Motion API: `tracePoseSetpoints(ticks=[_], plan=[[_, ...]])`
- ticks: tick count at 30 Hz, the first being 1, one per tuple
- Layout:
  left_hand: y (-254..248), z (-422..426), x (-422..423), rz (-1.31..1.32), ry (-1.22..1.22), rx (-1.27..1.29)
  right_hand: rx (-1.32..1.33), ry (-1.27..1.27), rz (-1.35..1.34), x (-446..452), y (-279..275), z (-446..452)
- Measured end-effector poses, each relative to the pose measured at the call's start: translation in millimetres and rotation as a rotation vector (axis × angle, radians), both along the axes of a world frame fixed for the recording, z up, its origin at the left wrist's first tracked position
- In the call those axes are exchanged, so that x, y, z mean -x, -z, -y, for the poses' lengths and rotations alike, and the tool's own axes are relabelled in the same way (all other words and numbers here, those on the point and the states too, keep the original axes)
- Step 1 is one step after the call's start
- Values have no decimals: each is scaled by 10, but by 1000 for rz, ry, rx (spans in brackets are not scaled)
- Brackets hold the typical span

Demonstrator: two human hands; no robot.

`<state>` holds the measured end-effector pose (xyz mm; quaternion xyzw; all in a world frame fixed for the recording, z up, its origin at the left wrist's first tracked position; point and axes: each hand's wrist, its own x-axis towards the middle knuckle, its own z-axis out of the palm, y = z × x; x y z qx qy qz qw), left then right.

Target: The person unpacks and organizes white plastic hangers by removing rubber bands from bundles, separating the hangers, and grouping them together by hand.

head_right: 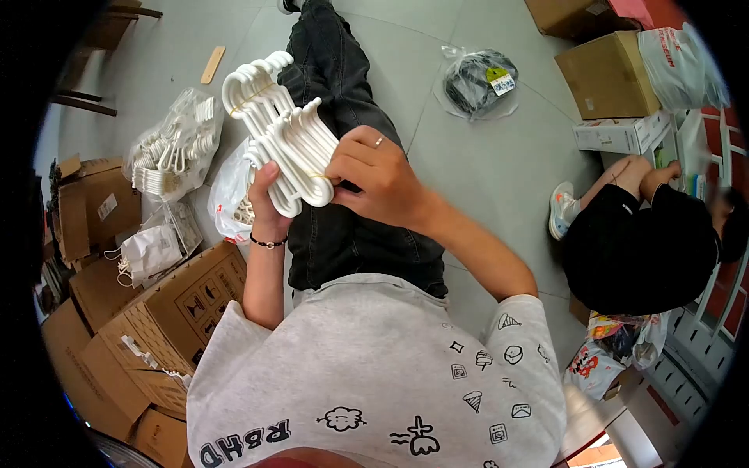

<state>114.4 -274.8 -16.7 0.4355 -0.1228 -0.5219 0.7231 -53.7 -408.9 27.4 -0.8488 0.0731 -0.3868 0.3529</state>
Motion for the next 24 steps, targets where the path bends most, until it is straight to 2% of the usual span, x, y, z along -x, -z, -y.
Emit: tracePoseSetpoints(ticks=[1,3,6,11,14,18,20,22,24], plan=[[-14,17,16,-25,-12,15,0,-1,-3,6,26,-31],[-63,48,67,-17,-10,10,61,163,82,36,45,-85],[-34,44,125,-60,1,-6,80,168,93,112,-2,-182],[6,0,129,-91,-34,-16,42,87,63,131,-111,-138],[35,23,154,-122,-51,-17,-70,18,21,125,-128,-100],[40,75,296,-325,-120,-27,62,82,68,132,53,-120],[-65,90,342,-335,-122,-25,260,172,103,133,131,-154],[-52,62,351,-304,-111,-27,305,190,65,155,194,-200],[-32,26,415,-276,-91,-41,361,355,140,150,270,-239]])
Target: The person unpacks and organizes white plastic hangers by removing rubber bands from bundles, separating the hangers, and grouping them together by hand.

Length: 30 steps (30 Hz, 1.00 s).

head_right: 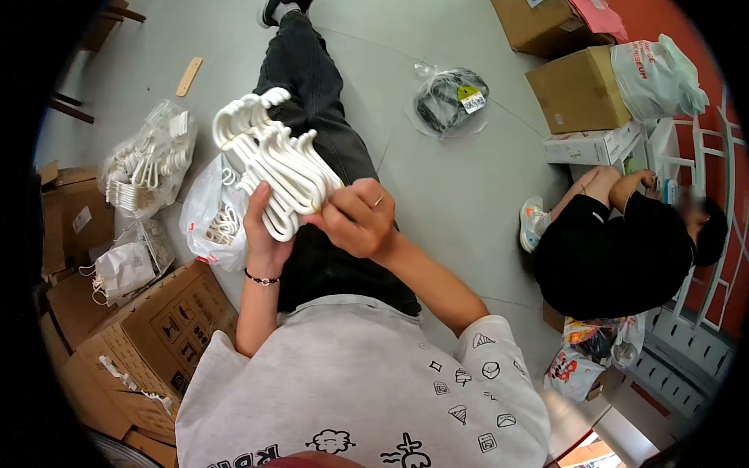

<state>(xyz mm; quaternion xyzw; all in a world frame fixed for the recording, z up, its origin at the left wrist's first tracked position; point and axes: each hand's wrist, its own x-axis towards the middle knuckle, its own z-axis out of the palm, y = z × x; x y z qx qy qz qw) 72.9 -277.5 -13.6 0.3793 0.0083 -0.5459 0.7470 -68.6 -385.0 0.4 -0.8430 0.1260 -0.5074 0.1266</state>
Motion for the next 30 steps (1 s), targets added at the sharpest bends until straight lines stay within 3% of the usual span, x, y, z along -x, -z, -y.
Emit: tracePoseSetpoints(ticks=[3,6,9,16,21,26,30], plan=[[21,54,51,-24,-188,-26,-117,59,-19,-73,86,-45],[83,6,-32,-41,-155,-21,-265,41,-49,-59,44,-76],[157,-55,-145,-97,-87,-18,-421,-288,-183,-14,-115,126],[321,-115,-190,-237,-28,67,-276,-399,-223,-20,-239,241],[486,-190,-236,-116,36,153,8,-125,-86,29,-97,123],[320,-65,-166,-64,-75,65,-82,18,17,-18,61,0],[398,-235,-211,-88,-56,-21,-271,-230,-41,135,8,109]])
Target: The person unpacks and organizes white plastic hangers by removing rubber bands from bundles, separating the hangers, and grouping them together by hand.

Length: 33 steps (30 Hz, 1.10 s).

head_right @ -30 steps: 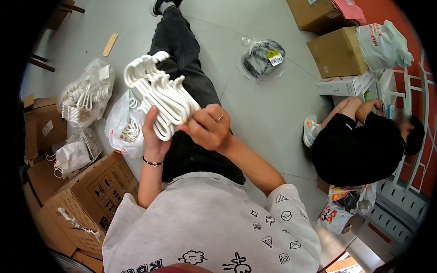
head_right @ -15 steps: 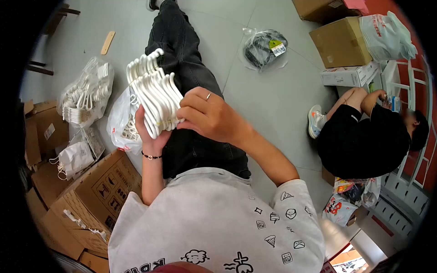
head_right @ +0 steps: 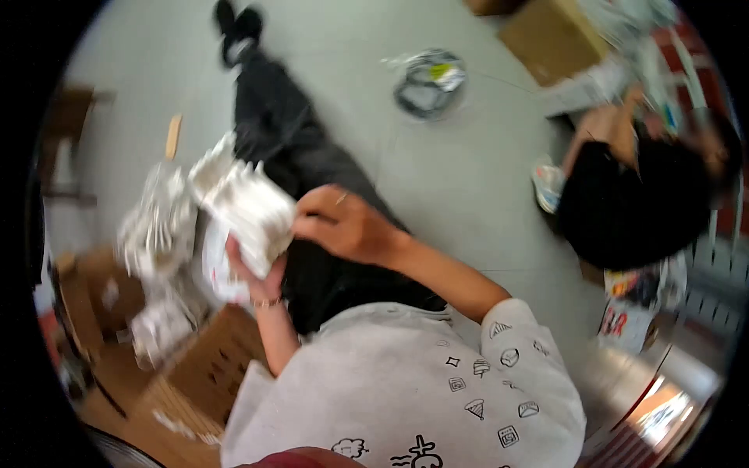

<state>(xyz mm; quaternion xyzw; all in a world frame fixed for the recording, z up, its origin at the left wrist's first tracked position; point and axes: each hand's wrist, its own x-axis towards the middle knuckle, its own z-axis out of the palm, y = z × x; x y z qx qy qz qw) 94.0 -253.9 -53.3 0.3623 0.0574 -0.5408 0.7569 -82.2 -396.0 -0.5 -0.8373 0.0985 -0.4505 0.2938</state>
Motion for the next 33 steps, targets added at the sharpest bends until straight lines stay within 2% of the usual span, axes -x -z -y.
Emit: tracePoseSetpoints(ticks=[3,5,9,11,13,15,16,18,23,26,30,31,33], plan=[[319,-190,-295,-83,90,79,102,-24,18,47,110,-62],[273,-89,-278,-82,35,76,199,54,115,-6,125,-103],[232,50,-318,-60,185,201,191,185,177,-37,149,-184],[166,63,-245,-63,117,124,186,206,208,-29,224,-255],[5,121,-120,-26,185,173,-9,190,206,-39,280,-323],[-290,215,83,11,254,208,-44,145,190,33,244,-329],[-281,231,72,19,252,212,-87,107,167,74,225,-308],[-177,166,37,-16,148,103,1,116,156,158,157,-236],[-148,121,60,-100,181,202,142,141,118,165,80,-236],[-202,120,68,-18,135,128,-2,178,173,99,160,-333],[-170,33,-129,121,144,107,-684,15,110,226,39,-310],[-191,17,-182,217,171,78,-894,-6,197,211,97,-298],[-214,-11,-299,376,203,-38,-1031,-44,101,188,71,-293]])
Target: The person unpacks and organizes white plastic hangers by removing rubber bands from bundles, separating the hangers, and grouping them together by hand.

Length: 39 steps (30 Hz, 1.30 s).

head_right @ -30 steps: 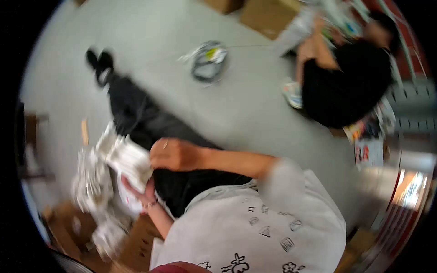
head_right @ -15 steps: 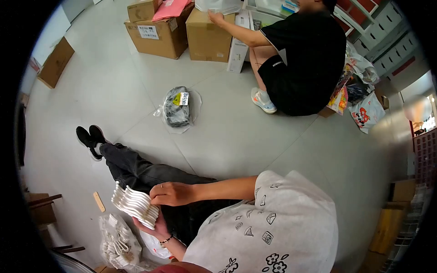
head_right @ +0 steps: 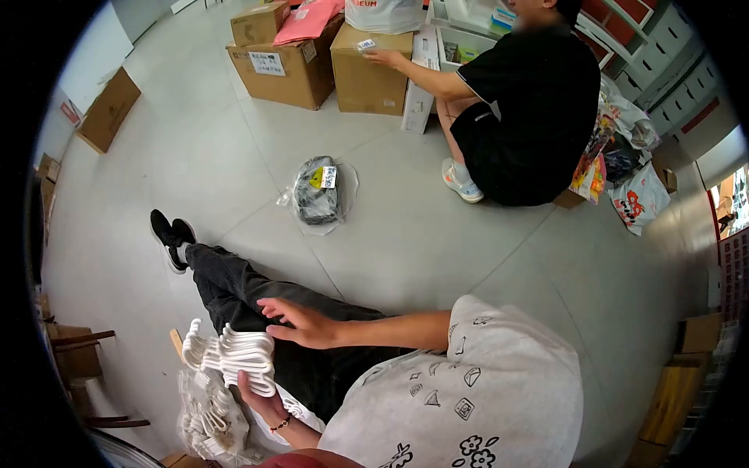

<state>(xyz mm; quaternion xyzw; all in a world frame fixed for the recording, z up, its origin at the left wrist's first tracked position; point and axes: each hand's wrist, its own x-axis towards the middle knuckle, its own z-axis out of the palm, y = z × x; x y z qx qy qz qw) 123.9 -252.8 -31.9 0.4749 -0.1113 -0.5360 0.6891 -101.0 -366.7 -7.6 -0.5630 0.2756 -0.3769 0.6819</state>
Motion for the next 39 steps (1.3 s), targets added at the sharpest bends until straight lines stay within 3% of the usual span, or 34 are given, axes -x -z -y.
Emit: tracePoseSetpoints(ticks=[1,3,4,5,8,11,14,16,17,20,23,27,29,35,39], plan=[[-159,20,23,113,103,-23,-73,-38,12,-59,-40,-42],[-440,97,105,322,265,-118,81,-154,1,-244,-71,-93],[-419,121,133,396,286,-71,326,-119,-217,-307,-128,-89],[-427,143,130,434,263,-138,242,-174,-274,-270,-181,-105],[-519,224,10,558,405,-169,18,-226,-84,-383,-43,-16],[-550,359,109,913,542,-202,-491,-422,-8,-370,100,121],[-677,591,367,969,459,-164,-488,-364,19,-526,428,269],[-572,672,333,1204,305,-207,-464,-316,11,-627,461,422],[-550,730,313,1196,305,-218,-471,-317,47,-637,422,517],[-570,880,285,1305,8,-191,-446,-354,61,-752,592,785],[-561,906,214,1487,-24,-76,-454,-387,118,-827,749,918],[-364,763,110,1439,92,-51,-668,-470,205,-812,935,845],[-249,700,43,1602,134,57,-668,-490,195,-793,970,844],[-161,737,6,1572,181,-25,-472,-568,-10,-767,1026,1017],[-173,842,31,1592,288,-34,-453,-584,15,-722,1056,1089]])
